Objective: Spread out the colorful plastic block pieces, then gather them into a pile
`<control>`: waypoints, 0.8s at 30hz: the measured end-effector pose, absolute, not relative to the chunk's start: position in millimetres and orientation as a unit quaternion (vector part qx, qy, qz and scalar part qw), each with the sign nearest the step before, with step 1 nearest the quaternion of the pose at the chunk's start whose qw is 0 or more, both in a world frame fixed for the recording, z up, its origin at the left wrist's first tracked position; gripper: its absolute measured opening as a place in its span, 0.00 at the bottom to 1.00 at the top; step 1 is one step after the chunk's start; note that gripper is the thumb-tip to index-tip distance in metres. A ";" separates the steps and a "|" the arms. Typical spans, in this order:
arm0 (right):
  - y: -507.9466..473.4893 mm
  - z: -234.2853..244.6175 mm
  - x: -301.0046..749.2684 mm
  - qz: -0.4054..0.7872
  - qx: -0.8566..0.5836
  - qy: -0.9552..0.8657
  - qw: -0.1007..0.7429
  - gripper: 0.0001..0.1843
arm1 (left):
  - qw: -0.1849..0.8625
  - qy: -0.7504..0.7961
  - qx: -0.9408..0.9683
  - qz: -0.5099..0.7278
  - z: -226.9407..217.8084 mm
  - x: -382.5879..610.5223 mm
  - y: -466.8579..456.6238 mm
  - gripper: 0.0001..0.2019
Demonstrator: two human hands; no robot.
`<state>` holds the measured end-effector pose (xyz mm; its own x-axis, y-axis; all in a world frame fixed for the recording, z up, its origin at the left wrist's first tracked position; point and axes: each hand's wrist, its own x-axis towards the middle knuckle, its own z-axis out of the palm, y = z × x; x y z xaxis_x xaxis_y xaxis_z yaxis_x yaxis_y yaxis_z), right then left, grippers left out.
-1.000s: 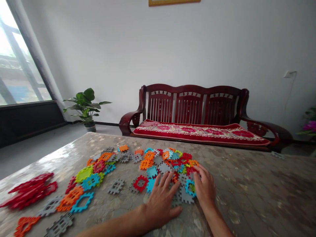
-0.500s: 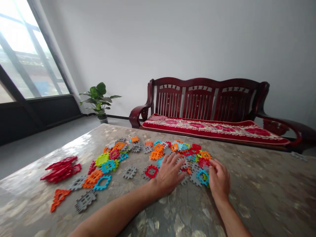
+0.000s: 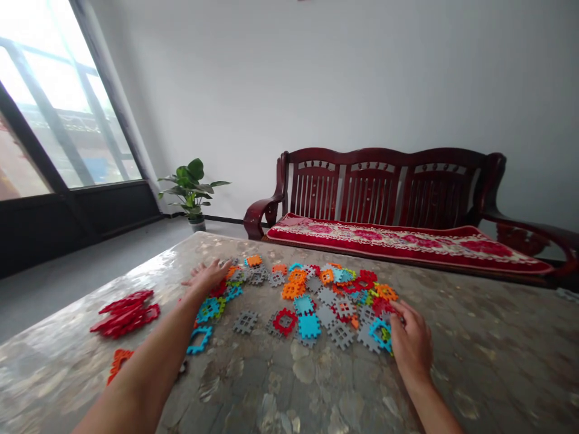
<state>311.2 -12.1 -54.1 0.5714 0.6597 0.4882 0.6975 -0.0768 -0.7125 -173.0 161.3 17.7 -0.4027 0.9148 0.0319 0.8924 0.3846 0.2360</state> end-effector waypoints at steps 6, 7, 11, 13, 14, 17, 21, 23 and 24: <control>-11.8 -53.6 309.9 0.000 -0.745 -0.458 0.485 0.25 | 0.087 0.830 0.545 0.080 11.7 -153.1 153.6 0.37; -11.8 -53.3 309.6 0.002 -0.746 -0.458 0.483 0.25 | 0.086 0.824 0.554 0.080 11.2 -143.2 150.2 0.36; -12.4 -52.1 309.0 0.003 -0.748 -0.461 0.478 0.26 | 0.086 0.804 0.582 0.089 7.6 -98.7 136.3 0.32; -12.7 -52.0 309.4 0.002 -0.751 -0.458 0.475 0.26 | 0.087 0.794 0.594 0.094 4.0 -75.5 130.1 0.31; -12.8 -52.1 309.7 0.003 -0.753 -0.457 0.473 0.26 | 0.087 0.788 0.601 0.097 1.8 -64.1 127.1 0.30; -13.0 -53.0 310.5 0.003 -0.756 -0.458 0.468 0.25 | 0.089 0.774 0.618 0.105 -5.0 -33.4 117.9 0.32; -12.7 -54.7 311.7 -0.005 -0.748 -0.464 0.475 0.25 | 0.104 0.740 0.655 0.112 -3.4 -16.9 102.4 0.34; -12.2 -55.4 312.4 -0.010 -0.745 -0.465 0.478 0.25 | 0.096 0.725 0.672 0.116 4.5 -26.9 92.3 0.34; -12.0 -55.6 312.6 -0.012 -0.745 -0.465 0.478 0.25 | 0.086 0.724 0.675 0.115 9.2 -37.0 86.5 0.34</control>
<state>312.6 -12.0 -55.6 0.5675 0.6815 0.4621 0.7043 -0.1110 -0.7012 -37.0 86.5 9.2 -0.0737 0.9968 0.0318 0.9572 0.0618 0.2827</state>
